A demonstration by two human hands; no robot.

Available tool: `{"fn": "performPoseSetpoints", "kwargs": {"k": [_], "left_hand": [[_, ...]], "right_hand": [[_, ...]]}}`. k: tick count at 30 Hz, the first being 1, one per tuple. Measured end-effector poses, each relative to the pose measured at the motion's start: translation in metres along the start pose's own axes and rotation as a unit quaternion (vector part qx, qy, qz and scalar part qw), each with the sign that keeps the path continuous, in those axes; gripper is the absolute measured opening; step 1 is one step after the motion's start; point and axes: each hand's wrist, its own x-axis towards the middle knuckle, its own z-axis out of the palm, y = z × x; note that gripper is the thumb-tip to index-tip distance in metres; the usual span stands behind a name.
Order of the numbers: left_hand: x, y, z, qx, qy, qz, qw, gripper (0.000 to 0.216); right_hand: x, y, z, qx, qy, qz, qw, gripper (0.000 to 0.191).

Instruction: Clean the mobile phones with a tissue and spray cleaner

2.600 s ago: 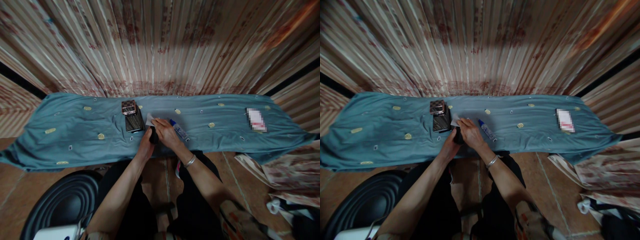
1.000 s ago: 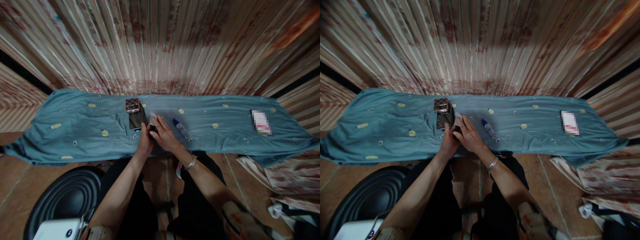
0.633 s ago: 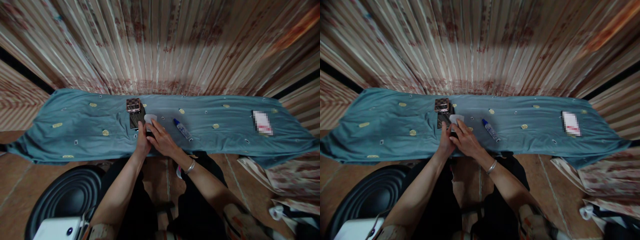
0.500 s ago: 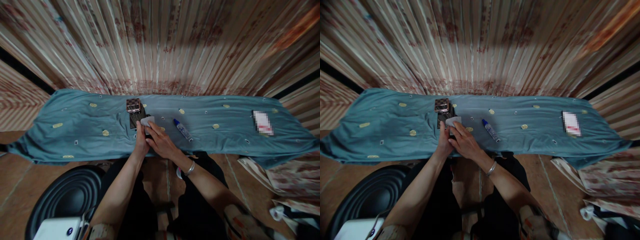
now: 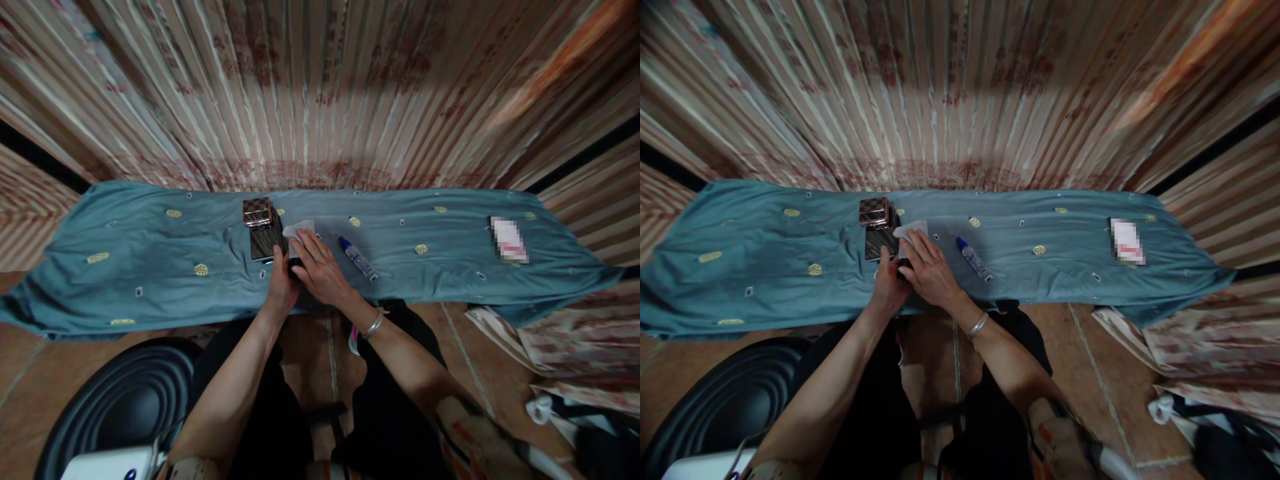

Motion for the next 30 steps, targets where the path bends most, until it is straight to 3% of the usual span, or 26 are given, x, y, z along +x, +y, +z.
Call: {"fn": "performPoseSetpoints", "kwargs": {"k": [5,13,17,25,30], "left_hand": [[0.004,-0.001,-0.002,-0.005,0.053,0.027,0.998,0.03],[0.007,0.002,0.003,-0.007,0.079,0.029,0.996,0.023],[0.013,-0.002,0.005,-0.019,0.061,0.017,0.998,0.028],[0.026,-0.011,0.002,-0.012,-0.001,0.014,1.0,0.036],[0.034,-0.007,0.002,-0.008,0.017,0.032,0.999,0.035]], "right_hand": [[0.004,0.005,0.003,0.02,0.004,0.02,1.0,0.064],[0.007,0.011,0.009,0.095,0.057,0.092,0.99,0.063],[0.009,0.013,0.01,0.141,0.074,0.136,0.978,0.06],[0.008,0.006,0.013,0.092,0.04,0.169,0.981,0.063],[0.005,0.002,0.013,0.11,0.052,0.175,0.977,0.063]]}}
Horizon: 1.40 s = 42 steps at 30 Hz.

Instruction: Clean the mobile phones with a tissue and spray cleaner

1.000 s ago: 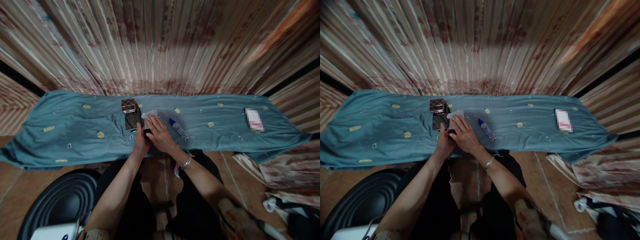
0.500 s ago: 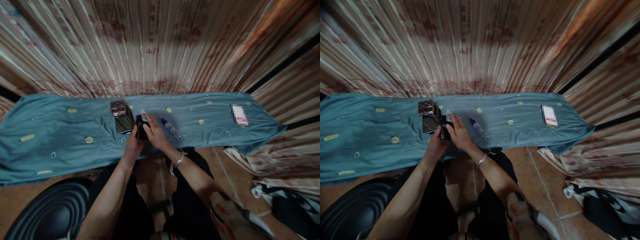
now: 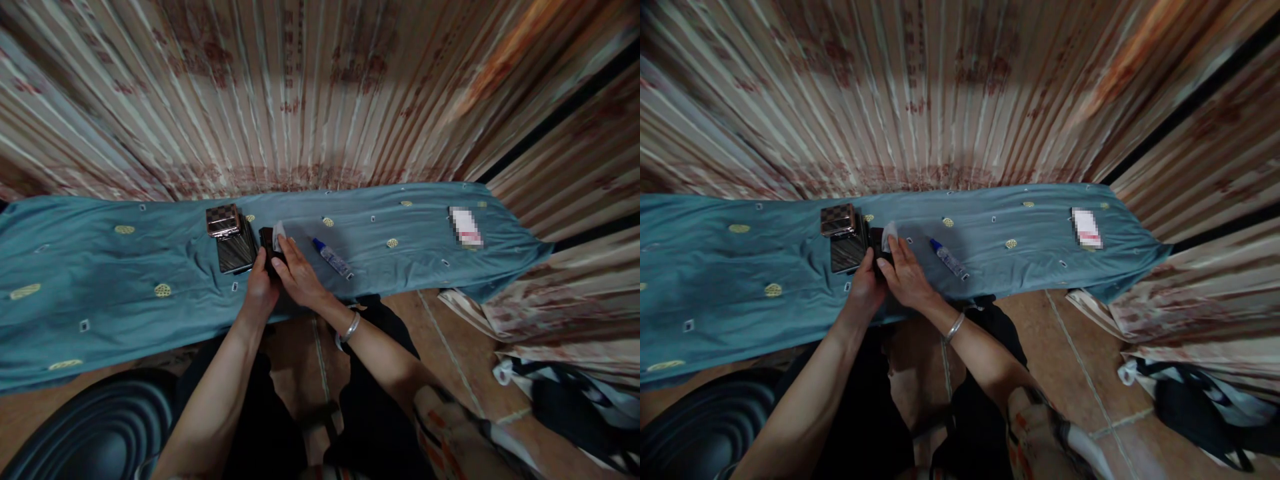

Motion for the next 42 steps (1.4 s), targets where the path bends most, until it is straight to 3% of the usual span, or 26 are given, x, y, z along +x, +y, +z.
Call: {"fn": "performPoseSetpoints", "kwargs": {"k": [9,16,25,33,42], "left_hand": [[0.015,0.011,0.007,0.01,0.01,0.007,1.0,0.035],[0.016,0.016,0.01,0.009,0.009,-0.004,1.0,0.04],[0.018,0.01,0.017,0.014,0.015,-0.054,0.998,0.051],[0.021,0.006,0.013,0.003,-0.006,-0.07,0.997,0.049],[0.01,-0.001,0.018,-0.01,-0.004,-0.077,0.997,0.043]], "right_hand": [[-0.004,-0.002,-0.013,0.026,-0.013,-0.009,1.0,0.048],[-0.012,0.003,-0.025,-0.036,-0.045,-0.081,0.995,0.057],[-0.005,-0.001,-0.038,-0.121,-0.007,-0.039,0.992,0.038],[-0.005,-0.009,-0.035,-0.175,-0.022,-0.112,0.978,0.032],[-0.002,-0.005,-0.033,-0.134,0.018,-0.138,0.981,0.034]]}}
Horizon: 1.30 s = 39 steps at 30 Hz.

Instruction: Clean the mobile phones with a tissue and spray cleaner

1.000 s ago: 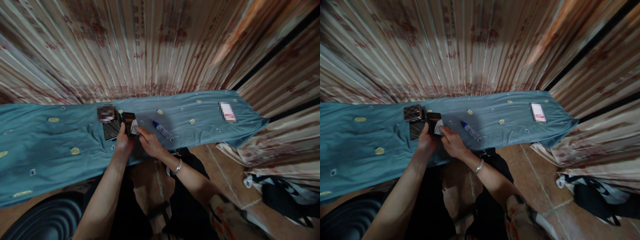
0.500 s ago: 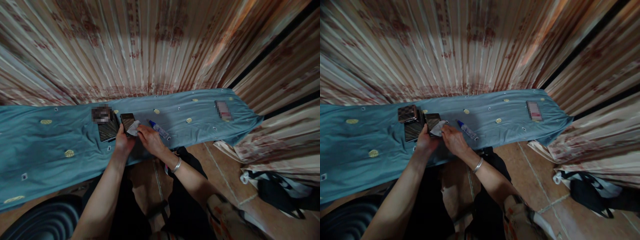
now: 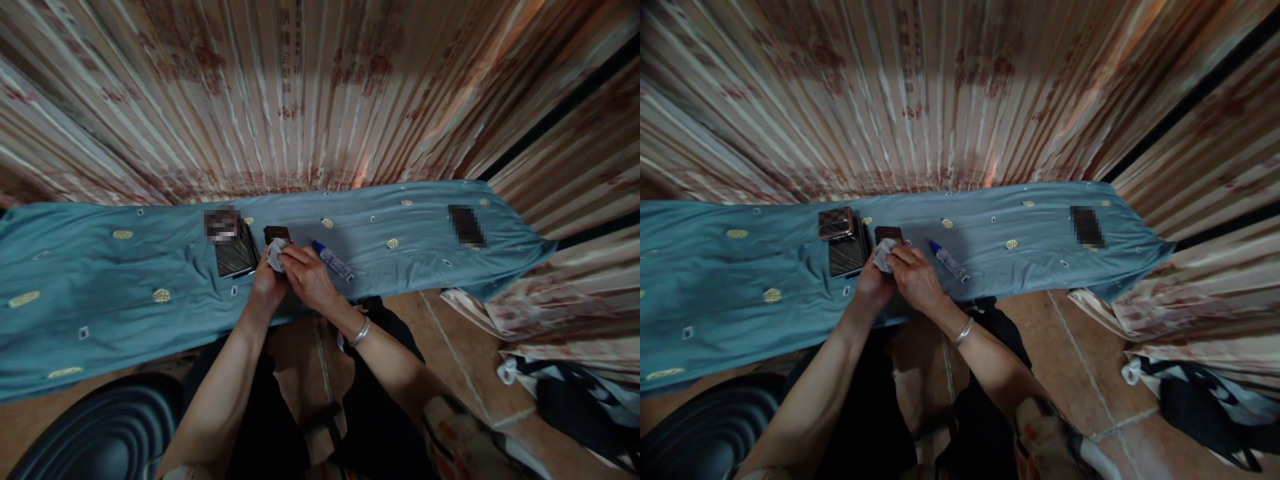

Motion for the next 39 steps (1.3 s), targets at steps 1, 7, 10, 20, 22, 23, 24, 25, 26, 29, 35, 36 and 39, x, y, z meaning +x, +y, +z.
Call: {"fn": "performPoseSetpoints", "kwargs": {"k": [1,7,10,20,22,23,24,25,26,29,35,36,39], "left_hand": [[-0.001,-0.002,0.001,-0.005,0.0,0.006,1.0,0.039],[-0.01,-0.015,0.002,0.008,-0.005,0.03,0.999,0.027],[-0.011,-0.019,-0.003,0.018,-0.001,0.02,1.0,0.025],[0.002,-0.024,-0.023,0.061,-0.026,0.024,0.997,0.014],[0.002,-0.022,-0.021,0.06,-0.026,0.035,0.997,0.018],[0.001,-0.02,-0.019,0.061,-0.027,0.044,0.997,0.021],[0.001,-0.019,-0.017,0.064,-0.029,0.052,0.996,0.024],[0.0,-0.017,-0.015,0.068,-0.032,0.059,0.995,0.028],[-0.002,-0.015,-0.013,0.074,-0.038,0.066,0.994,0.031],[-0.004,-0.009,-0.009,0.089,-0.061,0.084,0.991,0.04],[-0.001,-0.016,-0.019,0.117,-0.083,0.113,0.983,0.034],[0.0,-0.019,-0.022,0.123,-0.085,0.115,0.982,0.03],[0.002,-0.026,-0.026,0.129,-0.091,0.113,0.981,0.022]], "right_hand": [[0.0,0.002,0.0,-0.001,0.007,0.004,1.0,0.035],[0.004,0.017,0.003,0.006,0.033,0.036,0.999,0.042],[0.007,0.024,0.004,0.016,0.044,0.053,0.998,0.043],[0.009,0.036,0.007,0.02,0.078,0.041,0.996,0.043],[0.007,0.034,0.008,0.027,0.078,0.033,0.996,0.042],[0.005,0.032,0.009,0.031,0.077,0.031,0.996,0.042],[0.004,0.03,0.009,0.033,0.074,0.031,0.996,0.042],[0.003,0.027,0.01,0.036,0.07,0.029,0.996,0.042],[0.002,0.024,0.011,0.038,0.063,0.027,0.997,0.042],[-0.001,0.016,0.012,0.042,0.043,0.014,0.998,0.042],[-0.001,0.016,0.013,0.024,0.057,0.014,0.998,0.046],[0.0,0.019,0.013,0.022,0.061,0.016,0.998,0.046],[0.004,0.026,0.01,0.023,0.075,0.018,0.997,0.047]]}}
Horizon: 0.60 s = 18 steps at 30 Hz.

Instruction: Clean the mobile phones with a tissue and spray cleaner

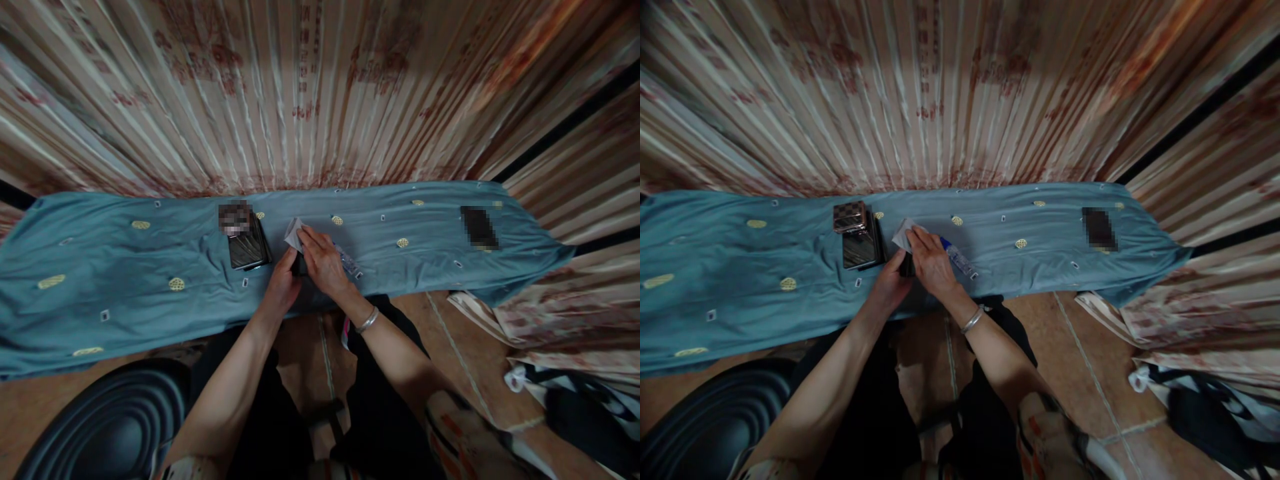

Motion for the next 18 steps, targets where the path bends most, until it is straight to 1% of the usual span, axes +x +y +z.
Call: {"fn": "performPoseSetpoints", "kwargs": {"k": [2,5,10,15,18], "left_hand": [[-0.001,-0.001,0.001,0.0,-0.001,0.001,1.0,0.021],[-0.003,0.003,0.003,-0.007,0.0,-0.011,1.0,0.02],[-0.003,0.01,0.004,-0.032,0.03,-0.036,0.998,0.018],[0.0,0.014,0.002,-0.064,0.05,-0.062,0.995,0.017],[0.001,0.018,0.001,-0.096,0.065,-0.085,0.99,0.016]], "right_hand": [[0.002,0.004,-0.001,0.006,0.011,0.006,1.0,0.046],[0.003,0.01,0.0,0.016,0.019,0.037,0.999,0.044],[0.003,0.016,0.003,0.072,0.024,0.102,0.992,0.041],[0.007,0.019,0.008,0.179,0.036,0.197,0.963,0.036],[0.008,0.02,0.012,0.23,0.041,0.222,0.946,0.035]]}}
